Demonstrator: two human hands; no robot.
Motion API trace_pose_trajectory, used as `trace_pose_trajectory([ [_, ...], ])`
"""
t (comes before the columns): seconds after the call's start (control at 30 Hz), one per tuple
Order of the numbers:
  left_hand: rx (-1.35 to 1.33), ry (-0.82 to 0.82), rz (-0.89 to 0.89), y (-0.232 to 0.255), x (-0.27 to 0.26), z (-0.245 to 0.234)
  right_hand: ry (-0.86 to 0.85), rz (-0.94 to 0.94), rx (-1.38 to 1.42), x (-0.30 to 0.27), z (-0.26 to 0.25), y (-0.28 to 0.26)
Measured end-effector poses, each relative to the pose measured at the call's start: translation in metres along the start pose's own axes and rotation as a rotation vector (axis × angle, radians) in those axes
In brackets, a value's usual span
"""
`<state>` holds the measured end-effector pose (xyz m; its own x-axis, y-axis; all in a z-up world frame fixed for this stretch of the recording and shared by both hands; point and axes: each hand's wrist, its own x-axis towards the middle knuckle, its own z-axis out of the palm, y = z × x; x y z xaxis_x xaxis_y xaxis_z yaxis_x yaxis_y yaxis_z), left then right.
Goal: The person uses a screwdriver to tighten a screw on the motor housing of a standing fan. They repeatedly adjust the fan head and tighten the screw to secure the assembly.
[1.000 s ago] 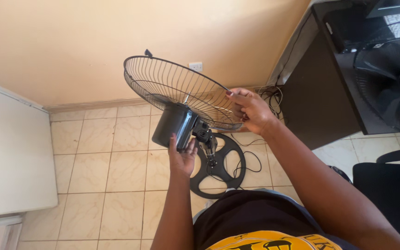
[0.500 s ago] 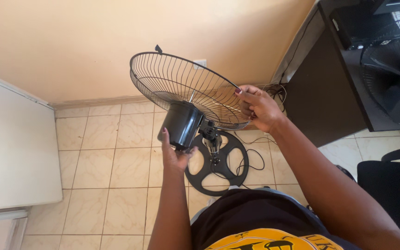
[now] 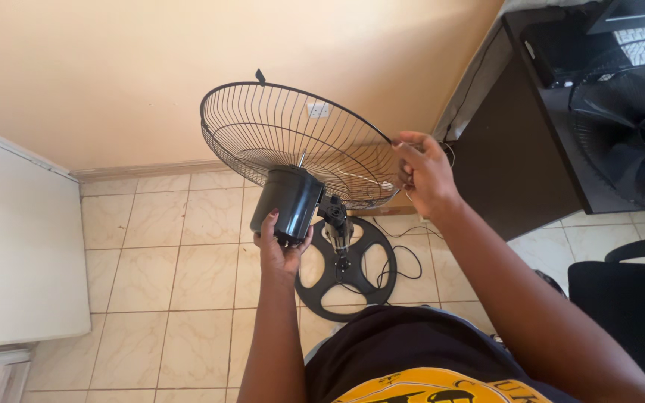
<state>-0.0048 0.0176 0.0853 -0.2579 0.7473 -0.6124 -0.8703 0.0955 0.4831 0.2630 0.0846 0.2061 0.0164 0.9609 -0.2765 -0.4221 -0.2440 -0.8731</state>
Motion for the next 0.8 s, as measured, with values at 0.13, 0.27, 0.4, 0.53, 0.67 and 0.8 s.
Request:
trace_pose_trajectory([
  [0.13,-0.005,-0.055,-0.010,-0.001,0.000,-0.005,-0.149,-0.097,0.085,-0.024,0.013,0.015],
  [0.27,-0.007,-0.026,-0.019,-0.002,0.001,-0.004,-0.375,0.277,0.316,-0.043,0.031,0.036],
  [0.4,0.012,-0.029,-0.011,0.001,-0.001,-0.003,-0.364,0.427,0.251,-0.044,0.038,0.050],
  [0.53,0.004,-0.003,-0.027,0.002,0.001,-0.008,-0.372,0.442,0.205,-0.043,0.035,0.057],
  [0.67,0.015,-0.055,-0.037,-0.002,0.008,-0.013,-0.325,0.439,0.255,-0.037,0.029,0.073],
  [0.8,0.020,-0.081,-0.062,-0.004,0.006,-0.011,-0.311,0.435,0.235,-0.032,0.025,0.090],
])
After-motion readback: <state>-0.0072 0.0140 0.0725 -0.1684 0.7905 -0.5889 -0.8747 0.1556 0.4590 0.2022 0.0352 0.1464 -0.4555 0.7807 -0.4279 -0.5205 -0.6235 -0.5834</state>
